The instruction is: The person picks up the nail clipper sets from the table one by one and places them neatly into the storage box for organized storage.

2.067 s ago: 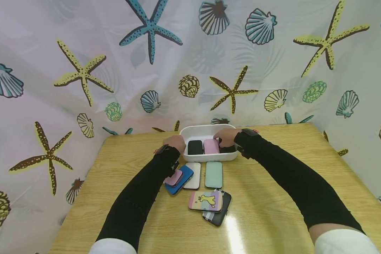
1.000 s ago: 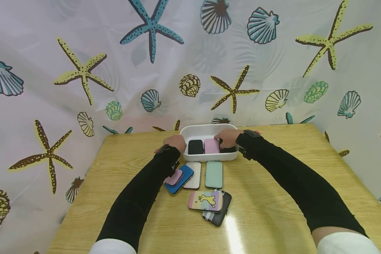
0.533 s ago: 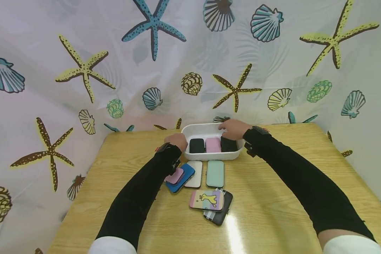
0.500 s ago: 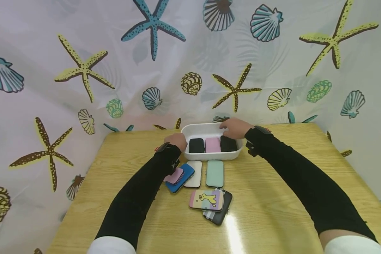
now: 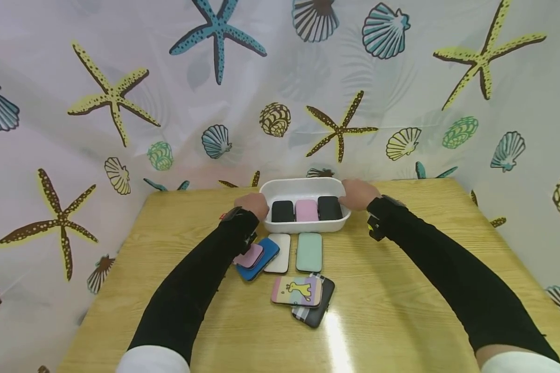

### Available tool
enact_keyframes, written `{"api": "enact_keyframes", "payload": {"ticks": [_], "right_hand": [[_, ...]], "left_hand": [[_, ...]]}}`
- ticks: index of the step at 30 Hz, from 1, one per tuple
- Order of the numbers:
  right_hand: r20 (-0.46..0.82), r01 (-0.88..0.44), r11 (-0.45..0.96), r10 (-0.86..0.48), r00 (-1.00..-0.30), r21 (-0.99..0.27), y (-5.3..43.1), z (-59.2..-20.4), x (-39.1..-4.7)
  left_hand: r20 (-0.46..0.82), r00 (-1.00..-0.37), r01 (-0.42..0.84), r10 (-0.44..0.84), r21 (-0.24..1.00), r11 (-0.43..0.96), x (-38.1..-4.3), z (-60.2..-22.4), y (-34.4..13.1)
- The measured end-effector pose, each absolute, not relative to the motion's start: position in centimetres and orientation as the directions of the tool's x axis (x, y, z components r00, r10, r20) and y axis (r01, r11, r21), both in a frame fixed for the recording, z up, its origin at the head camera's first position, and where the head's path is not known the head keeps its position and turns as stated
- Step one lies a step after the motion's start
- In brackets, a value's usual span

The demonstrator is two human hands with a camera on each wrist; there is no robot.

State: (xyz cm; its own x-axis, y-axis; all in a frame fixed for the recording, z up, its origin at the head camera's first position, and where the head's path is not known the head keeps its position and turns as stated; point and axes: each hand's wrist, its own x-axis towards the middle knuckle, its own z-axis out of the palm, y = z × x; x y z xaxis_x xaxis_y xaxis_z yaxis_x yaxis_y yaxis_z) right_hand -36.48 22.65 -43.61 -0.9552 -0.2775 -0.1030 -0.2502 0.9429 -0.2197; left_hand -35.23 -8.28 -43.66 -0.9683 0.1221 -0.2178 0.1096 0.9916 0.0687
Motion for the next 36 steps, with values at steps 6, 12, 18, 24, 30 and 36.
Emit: {"api": "enact_keyframes", "payload": {"ticks": [6,12,18,24,30,36], "right_hand": [[-0.01,-0.186,0.928,-0.2,-0.98,-0.323,22.0,-45.0,-35.9],[-0.03,-0.111,0.914,-0.134,-0.991,-0.39,21.9,-45.3,-35.4],[-0.031,-0.082,0.925,-0.1,-0.994,-0.371,22.4,-44.9,-35.1],[-0.029,-0.072,0.933,-0.088,-0.996,-0.352,22.1,-44.9,-35.0],[-0.022,-0.075,0.939,-0.087,-0.996,-0.335,21.6,-44.9,-34.9],[-0.01,-0.08,0.938,-0.089,-0.996,-0.338,21.5,-45.4,-35.2]], "left_hand": [[-0.211,-0.966,0.14,0.151,0.066,0.988,-34.8,-42.6,-8.5],[-0.179,-0.968,0.17,0.174,0.041,0.985,-34.4,-42.3,-8.7],[-0.144,-0.968,0.199,0.206,0.06,0.978,-33.9,-41.8,-9.0],[-0.115,-0.96,0.233,0.254,0.169,0.958,-31.5,-40.2,-10.5],[-0.248,-0.938,0.199,0.244,0.192,0.961,-27.9,-39.1,-12.3],[-0.283,-0.934,0.172,0.218,0.176,0.969,-24.9,-40.2,-13.7]]}}
